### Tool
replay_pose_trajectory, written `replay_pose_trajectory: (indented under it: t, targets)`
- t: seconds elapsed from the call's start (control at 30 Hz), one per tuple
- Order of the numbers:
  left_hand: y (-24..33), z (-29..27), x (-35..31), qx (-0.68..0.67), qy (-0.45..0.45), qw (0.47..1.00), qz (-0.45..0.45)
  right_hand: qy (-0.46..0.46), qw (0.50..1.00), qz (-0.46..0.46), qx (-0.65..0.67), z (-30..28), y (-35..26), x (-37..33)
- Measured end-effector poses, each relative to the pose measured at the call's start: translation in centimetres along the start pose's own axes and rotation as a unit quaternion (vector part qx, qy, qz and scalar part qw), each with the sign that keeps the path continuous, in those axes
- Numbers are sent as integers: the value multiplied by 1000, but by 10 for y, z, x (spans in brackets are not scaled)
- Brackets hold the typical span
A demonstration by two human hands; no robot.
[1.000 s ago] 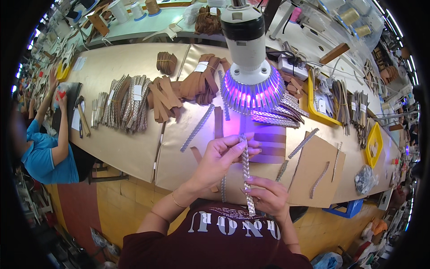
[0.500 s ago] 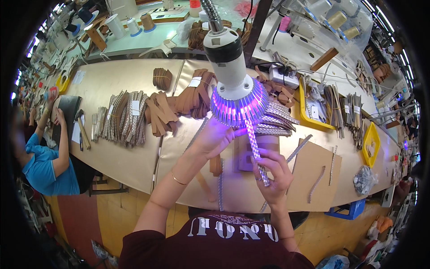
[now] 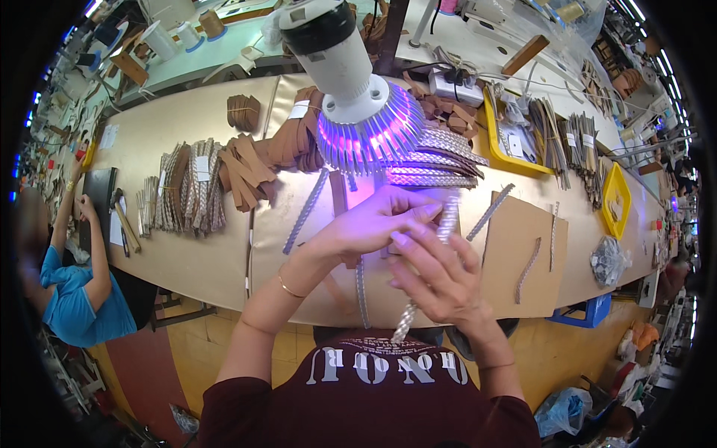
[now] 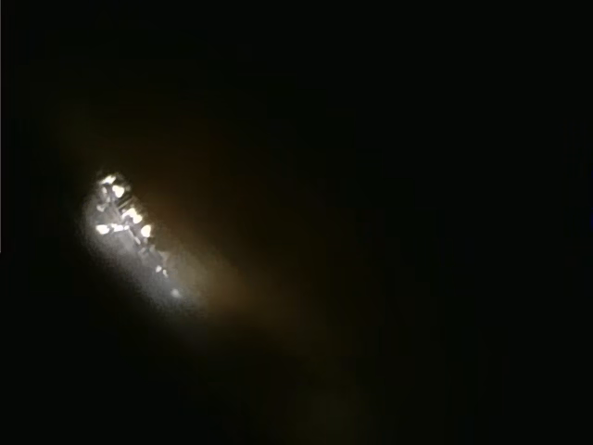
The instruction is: The person wraps braided rope around a cardboard form, secures it with a paper strip, and repeats the process with additional rope segments. The person handles rope and paper strips by hand on a workbench under a purple lamp.
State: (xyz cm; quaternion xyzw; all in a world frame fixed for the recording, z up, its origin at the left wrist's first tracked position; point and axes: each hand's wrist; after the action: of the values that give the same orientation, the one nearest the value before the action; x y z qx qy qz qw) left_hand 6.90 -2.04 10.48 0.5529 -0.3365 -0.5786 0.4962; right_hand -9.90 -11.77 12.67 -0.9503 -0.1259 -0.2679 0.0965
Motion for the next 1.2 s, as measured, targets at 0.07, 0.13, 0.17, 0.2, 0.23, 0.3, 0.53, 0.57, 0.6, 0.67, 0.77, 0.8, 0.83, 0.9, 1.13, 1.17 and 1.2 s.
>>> replay_pose_trajectory:
  t: [0.07, 0.13, 0.17, 0.2, 0.23, 0.3, 0.53, 0.57, 0.6, 0.67, 0.77, 0.8, 0.83, 0.9, 1.13, 1.17, 1.2]
  targets:
    - [-1, 3, 1, 7, 38, 991, 124, -12, 1000, 5, -19, -17, 12, 8]
    - [-7, 0, -3, -5, 131, 972, 196, -25, 991, 104, -78, -31, 25, 15]
    - [-14, -1, -8, -13, 184, 963, 194, -34, 982, 153, -110, -35, 29, 18]
    - [-23, -3, -14, -35, 216, 965, 147, -59, 973, 192, -118, -36, 31, 20]
    - [-33, -4, -18, -65, 241, 958, 140, -85, 961, 231, -126, -35, 33, 21]
    - [-58, 1, -20, -85, 291, 946, 115, -99, 949, 268, -130, -28, 35, 23]
    - [-121, 52, -18, -103, 375, 918, 77, -149, 930, 330, -66, -4, 28, 19]
    - [-122, 57, -16, -76, 388, 914, 86, -126, 934, 333, -20, -3, 27, 19]
    - [-122, 60, -14, -43, 403, 908, 103, -108, 931, 347, 25, -3, 27, 19]
    - [-120, 64, -12, -33, 412, 903, 114, -89, 915, 384, 88, -2, 27, 20]
    - [-115, 66, -10, -44, 413, 903, 111, -82, 887, 435, 132, 2, 30, 22]
    - [-113, 65, -9, -52, 410, 905, 105, -76, 884, 440, 139, 5, 32, 23]
    - [-111, 64, -8, -47, 418, 900, 118, -70, 881, 445, 146, 8, 34, 24]
    - [-108, 64, -4, -36, 437, 887, 144, -71, 881, 448, 132, 12, 37, 25]
    - [-108, 74, -1, 63, 464, 865, 182, -80, 915, 387, 78, 17, 45, 29]
    - [-109, 76, 0, 71, 468, 862, 184, -92, 914, 383, 101, 18, 46, 30]
    - [-110, 77, 1, 80, 471, 859, 186, -103, 912, 379, 122, 19, 46, 33]
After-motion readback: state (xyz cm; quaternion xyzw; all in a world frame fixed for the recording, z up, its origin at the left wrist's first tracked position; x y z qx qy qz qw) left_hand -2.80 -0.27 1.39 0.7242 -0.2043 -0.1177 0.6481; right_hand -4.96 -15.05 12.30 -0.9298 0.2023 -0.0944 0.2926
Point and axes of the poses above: each hand's wrist, its own x-axis towards the middle knuckle, its own z-axis out of the palm, y = z × x, and after that the axes turned 9 degrees about x, right-handed
